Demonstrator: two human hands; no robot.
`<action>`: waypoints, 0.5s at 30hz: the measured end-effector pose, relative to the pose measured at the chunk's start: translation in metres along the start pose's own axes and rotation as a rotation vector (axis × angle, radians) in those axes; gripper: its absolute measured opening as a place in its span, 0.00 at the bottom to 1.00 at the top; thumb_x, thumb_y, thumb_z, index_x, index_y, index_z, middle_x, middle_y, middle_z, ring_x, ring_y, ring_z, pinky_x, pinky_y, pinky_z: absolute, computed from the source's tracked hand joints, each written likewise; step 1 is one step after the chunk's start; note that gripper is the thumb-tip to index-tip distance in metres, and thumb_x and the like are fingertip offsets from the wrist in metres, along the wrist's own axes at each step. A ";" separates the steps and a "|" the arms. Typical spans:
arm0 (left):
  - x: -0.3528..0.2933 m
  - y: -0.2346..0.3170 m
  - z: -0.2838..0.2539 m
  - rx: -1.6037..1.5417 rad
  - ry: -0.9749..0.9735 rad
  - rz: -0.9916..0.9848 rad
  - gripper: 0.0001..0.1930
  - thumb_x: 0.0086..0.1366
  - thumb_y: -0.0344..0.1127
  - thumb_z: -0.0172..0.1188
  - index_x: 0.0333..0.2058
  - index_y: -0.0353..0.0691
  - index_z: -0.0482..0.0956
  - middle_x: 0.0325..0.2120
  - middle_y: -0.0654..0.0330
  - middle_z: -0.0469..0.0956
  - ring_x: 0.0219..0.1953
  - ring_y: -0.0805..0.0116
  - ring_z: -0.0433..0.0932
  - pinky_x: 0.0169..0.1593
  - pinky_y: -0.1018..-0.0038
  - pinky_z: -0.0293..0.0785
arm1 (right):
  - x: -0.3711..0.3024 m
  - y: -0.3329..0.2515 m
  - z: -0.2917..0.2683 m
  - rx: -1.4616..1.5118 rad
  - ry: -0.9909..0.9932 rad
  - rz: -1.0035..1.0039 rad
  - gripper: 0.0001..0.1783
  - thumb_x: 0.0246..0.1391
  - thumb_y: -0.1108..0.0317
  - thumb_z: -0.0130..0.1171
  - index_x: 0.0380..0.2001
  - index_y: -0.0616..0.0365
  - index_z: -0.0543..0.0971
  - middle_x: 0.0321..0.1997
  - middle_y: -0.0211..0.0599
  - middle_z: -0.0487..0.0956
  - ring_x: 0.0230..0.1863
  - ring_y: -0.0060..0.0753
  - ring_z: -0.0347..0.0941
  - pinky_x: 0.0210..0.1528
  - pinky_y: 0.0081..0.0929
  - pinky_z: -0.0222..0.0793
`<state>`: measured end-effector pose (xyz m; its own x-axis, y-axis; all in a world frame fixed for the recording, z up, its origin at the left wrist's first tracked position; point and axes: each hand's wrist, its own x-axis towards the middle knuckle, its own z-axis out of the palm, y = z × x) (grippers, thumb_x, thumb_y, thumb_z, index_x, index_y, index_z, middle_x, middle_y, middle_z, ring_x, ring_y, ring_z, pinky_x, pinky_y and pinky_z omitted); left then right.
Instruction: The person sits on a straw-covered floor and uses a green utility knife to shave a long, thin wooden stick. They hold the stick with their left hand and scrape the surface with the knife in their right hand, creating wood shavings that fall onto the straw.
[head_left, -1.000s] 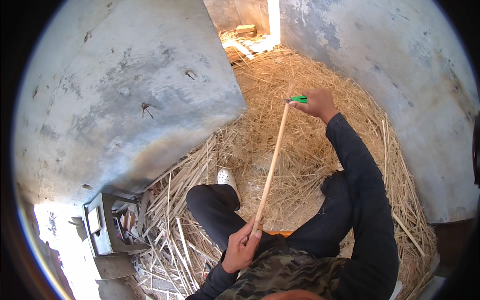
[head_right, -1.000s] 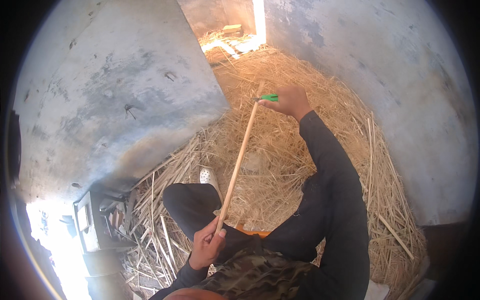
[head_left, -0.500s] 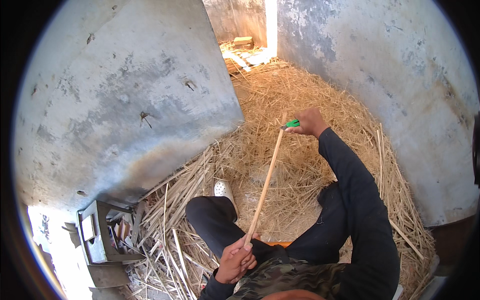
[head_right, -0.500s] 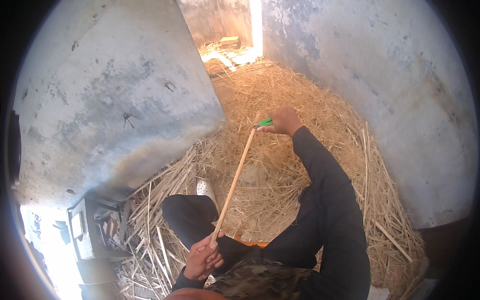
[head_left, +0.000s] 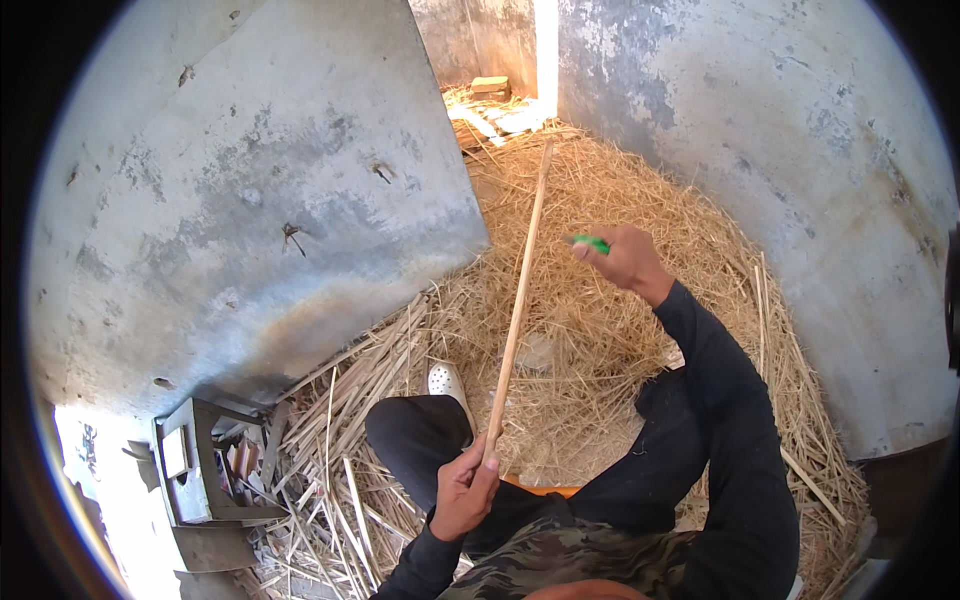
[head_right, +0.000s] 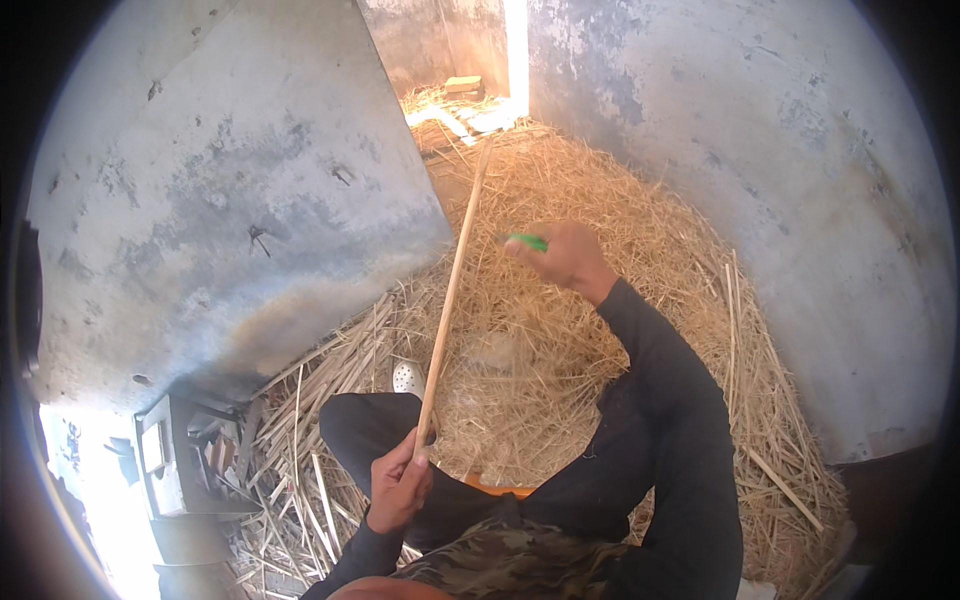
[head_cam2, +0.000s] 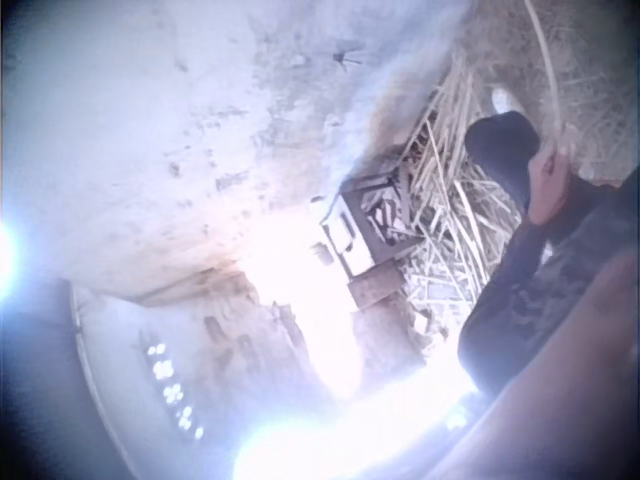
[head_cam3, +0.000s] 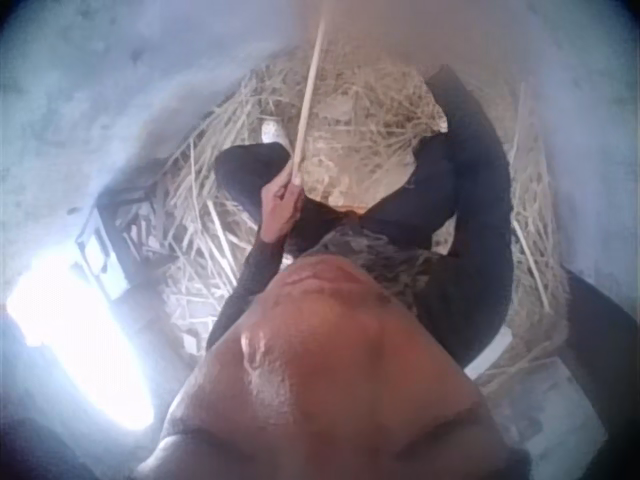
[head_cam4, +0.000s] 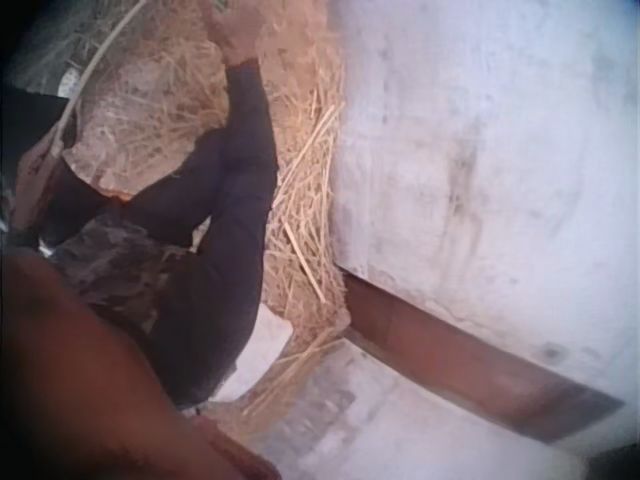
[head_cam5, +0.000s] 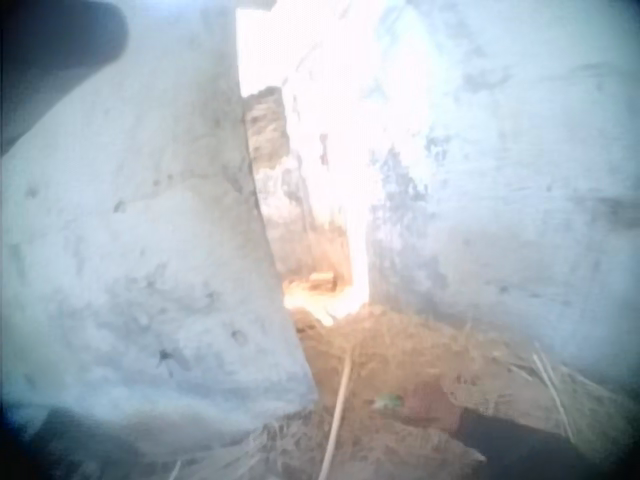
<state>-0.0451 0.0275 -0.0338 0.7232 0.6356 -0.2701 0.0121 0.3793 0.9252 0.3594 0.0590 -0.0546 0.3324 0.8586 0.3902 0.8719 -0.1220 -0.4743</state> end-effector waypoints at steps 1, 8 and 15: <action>0.007 0.000 0.004 0.029 0.013 0.033 0.22 0.71 0.32 0.51 0.61 0.31 0.64 0.19 0.71 0.64 0.19 0.86 0.60 0.23 0.86 0.56 | -0.004 -0.018 0.000 0.002 -0.020 -0.057 0.42 0.50 0.23 0.46 0.12 0.53 0.76 0.06 0.33 0.62 0.10 0.35 0.62 0.16 0.35 0.57; 0.015 -0.011 0.024 0.351 0.131 0.211 0.22 0.70 0.31 0.52 0.59 0.25 0.65 0.23 0.68 0.69 0.24 0.85 0.63 0.28 0.85 0.62 | -0.031 -0.058 0.021 -0.130 -0.016 -0.283 0.44 0.44 0.18 0.45 0.10 0.51 0.76 0.05 0.32 0.65 0.08 0.34 0.65 0.12 0.33 0.58; 0.011 0.004 0.027 0.622 0.186 0.308 0.19 0.67 0.28 0.54 0.54 0.22 0.69 0.18 0.61 0.69 0.22 0.83 0.66 0.26 0.82 0.65 | -0.029 -0.077 0.010 -0.121 -0.091 -0.263 0.40 0.45 0.22 0.50 0.08 0.50 0.71 0.06 0.33 0.65 0.09 0.37 0.66 0.14 0.36 0.61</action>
<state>-0.0180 0.0179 -0.0262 0.6279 0.7773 0.0384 0.2578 -0.2543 0.9321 0.2796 0.0485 -0.0372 0.0603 0.9089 0.4126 0.9622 0.0569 -0.2662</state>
